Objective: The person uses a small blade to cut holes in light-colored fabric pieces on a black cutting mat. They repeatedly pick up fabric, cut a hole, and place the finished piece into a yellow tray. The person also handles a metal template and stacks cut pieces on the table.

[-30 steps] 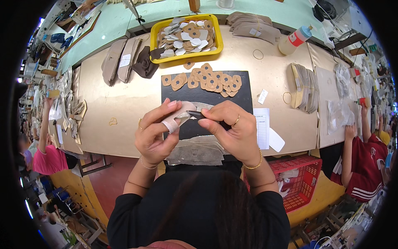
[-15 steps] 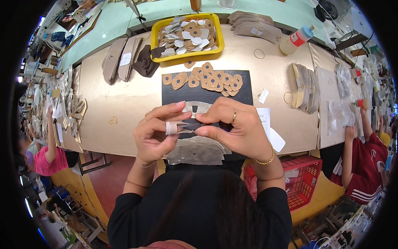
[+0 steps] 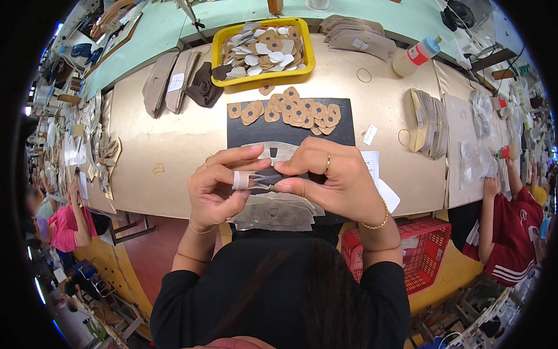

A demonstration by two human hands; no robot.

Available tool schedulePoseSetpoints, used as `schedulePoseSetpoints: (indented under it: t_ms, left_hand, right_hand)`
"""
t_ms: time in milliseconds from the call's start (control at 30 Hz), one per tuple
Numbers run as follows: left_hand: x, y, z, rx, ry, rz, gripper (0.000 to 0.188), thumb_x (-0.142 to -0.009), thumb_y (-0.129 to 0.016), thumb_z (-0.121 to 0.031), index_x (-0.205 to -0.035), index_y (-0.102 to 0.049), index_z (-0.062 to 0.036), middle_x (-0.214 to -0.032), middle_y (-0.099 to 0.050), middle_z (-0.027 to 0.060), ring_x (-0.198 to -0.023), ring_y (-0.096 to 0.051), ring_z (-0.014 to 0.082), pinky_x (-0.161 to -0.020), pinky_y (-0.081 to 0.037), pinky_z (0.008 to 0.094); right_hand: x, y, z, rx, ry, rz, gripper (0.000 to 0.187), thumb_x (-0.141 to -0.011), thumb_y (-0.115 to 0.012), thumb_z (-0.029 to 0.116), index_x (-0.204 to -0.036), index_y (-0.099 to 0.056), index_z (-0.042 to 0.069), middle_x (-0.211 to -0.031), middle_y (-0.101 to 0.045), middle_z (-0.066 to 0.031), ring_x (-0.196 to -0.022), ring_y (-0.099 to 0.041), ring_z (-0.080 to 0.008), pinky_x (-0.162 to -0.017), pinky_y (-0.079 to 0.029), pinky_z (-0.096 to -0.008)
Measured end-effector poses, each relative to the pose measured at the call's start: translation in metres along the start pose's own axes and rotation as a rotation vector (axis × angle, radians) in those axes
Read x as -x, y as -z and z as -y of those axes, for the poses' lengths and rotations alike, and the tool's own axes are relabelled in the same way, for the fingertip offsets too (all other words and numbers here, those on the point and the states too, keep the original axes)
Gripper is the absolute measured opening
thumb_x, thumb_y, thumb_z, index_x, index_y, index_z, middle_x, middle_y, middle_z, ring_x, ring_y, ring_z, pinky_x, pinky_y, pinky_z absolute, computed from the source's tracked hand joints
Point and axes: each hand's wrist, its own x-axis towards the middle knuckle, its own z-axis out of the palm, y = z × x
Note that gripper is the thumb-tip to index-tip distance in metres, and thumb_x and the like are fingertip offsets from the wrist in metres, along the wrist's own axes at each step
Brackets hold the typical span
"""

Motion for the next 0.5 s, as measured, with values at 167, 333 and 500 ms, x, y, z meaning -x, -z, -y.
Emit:
schedulePoseSetpoints:
  t_ms: [167, 333, 500]
  left_hand:
    - [-0.0001, 0.0005, -0.0004, 0.026, 0.014, 0.009, 0.016, -0.072, -0.058, 0.009, -0.086, -0.063, 0.0037, -0.127, -0.056, 0.0301, -0.114, -0.064, 0.0385, -0.102, -0.048, 0.0459]
    - [-0.0015, -0.0004, -0.0001, 0.048, 0.02, 0.016, 0.015, -0.072, -0.058, 0.009, -0.085, -0.064, 0.0033, -0.126, -0.057, 0.03, -0.113, -0.064, 0.0381, -0.103, -0.048, 0.0462]
    - [-0.001, -0.0005, -0.0001, 0.059, 0.024, 0.017, 0.016, -0.071, -0.059, 0.009, -0.085, -0.065, 0.0032, -0.126, -0.057, 0.03, -0.113, -0.064, 0.0378, -0.103, -0.048, 0.0462]
  right_hand:
    - [0.0004, 0.0016, -0.0012, -0.003, -0.007, 0.019, 0.016, -0.072, -0.082, 0.004, -0.083, -0.071, -0.001, -0.078, -0.069, -0.0092, -0.072, -0.064, -0.0176, -0.064, -0.049, -0.028]
    - [0.0009, 0.002, -0.0021, -0.007, 0.006, 0.014, 0.015, -0.072, -0.081, 0.004, -0.082, -0.071, -0.001, -0.077, -0.069, -0.0089, -0.071, -0.064, -0.0175, -0.063, -0.048, -0.0279]
    - [0.0012, 0.0033, -0.0008, -0.012, -0.006, 0.024, 0.016, -0.072, -0.082, 0.005, -0.084, -0.072, -0.001, -0.078, -0.069, -0.0092, -0.072, -0.065, -0.0178, -0.065, -0.048, -0.028]
